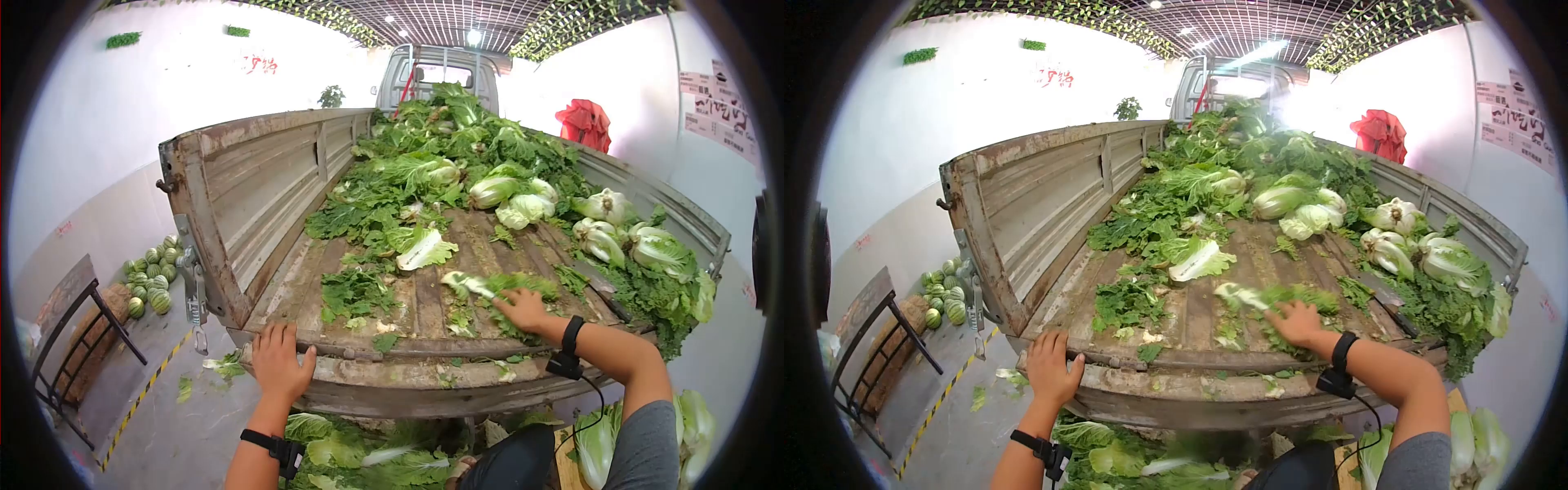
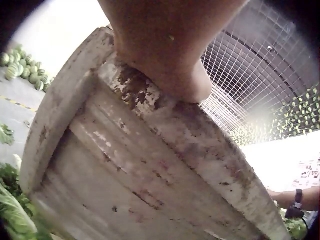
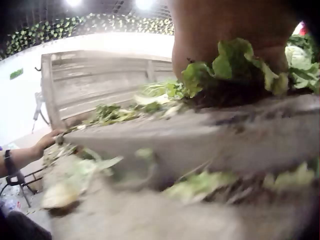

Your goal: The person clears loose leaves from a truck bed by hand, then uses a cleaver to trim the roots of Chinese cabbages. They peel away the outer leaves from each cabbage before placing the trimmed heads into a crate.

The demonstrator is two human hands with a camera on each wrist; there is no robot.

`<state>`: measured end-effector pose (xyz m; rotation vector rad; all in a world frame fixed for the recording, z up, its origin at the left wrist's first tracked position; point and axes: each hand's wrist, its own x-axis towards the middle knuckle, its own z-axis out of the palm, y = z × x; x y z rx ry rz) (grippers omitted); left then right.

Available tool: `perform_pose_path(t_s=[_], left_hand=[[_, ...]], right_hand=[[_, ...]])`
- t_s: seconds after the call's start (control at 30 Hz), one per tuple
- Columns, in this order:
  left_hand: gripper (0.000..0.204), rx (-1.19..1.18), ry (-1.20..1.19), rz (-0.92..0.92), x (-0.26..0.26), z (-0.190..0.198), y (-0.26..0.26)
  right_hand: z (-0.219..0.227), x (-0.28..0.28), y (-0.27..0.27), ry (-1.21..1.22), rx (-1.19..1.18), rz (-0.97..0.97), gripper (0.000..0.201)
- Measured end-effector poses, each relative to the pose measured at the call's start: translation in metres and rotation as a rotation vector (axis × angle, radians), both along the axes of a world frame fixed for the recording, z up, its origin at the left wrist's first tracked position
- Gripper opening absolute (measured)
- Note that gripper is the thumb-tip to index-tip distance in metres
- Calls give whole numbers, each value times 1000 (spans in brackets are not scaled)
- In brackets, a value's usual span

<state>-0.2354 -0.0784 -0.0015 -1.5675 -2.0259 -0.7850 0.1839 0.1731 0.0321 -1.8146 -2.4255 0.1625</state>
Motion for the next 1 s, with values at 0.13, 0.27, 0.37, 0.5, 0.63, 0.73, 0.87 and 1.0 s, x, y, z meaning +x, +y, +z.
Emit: perform_pose_path(t_s=[0.13, 0.27, 0.37, 0.5, 0.63, 0.73, 0.87, 1.0], left_hand=[[58, -6, -24, 6, 1, 0, -3], [58, -8, -22, 16, -2, -2, -3], [59, -9, -27, 22, -3, -5, -3], [60, -1, -38, 18, -4, -6, -4], [60, -13, -48, 18, -5, -5, -4], [60, -15, -45, 20, -6, -7, -4], [60, -25, -49, 26, -6, -6, -5], [60, -25, -40, 21, -8, -4, -8]], right_hand=[[21, -28, -79, 11, 34, 79, 74], [6, -34, -94, 106, 266, 102, 54], [6, -44, -113, 111, 312, 194, 48], [18, -75, -174, 157, 314, 509, 39], [1, -103, -231, 32, 192, 933, 43], [-35, -123, -259, -247, 0, 1033, 45], [-95, -134, -248, -341, -70, 1101, 45], [-101, -151, -239, -81, -136, 1268, 46]])
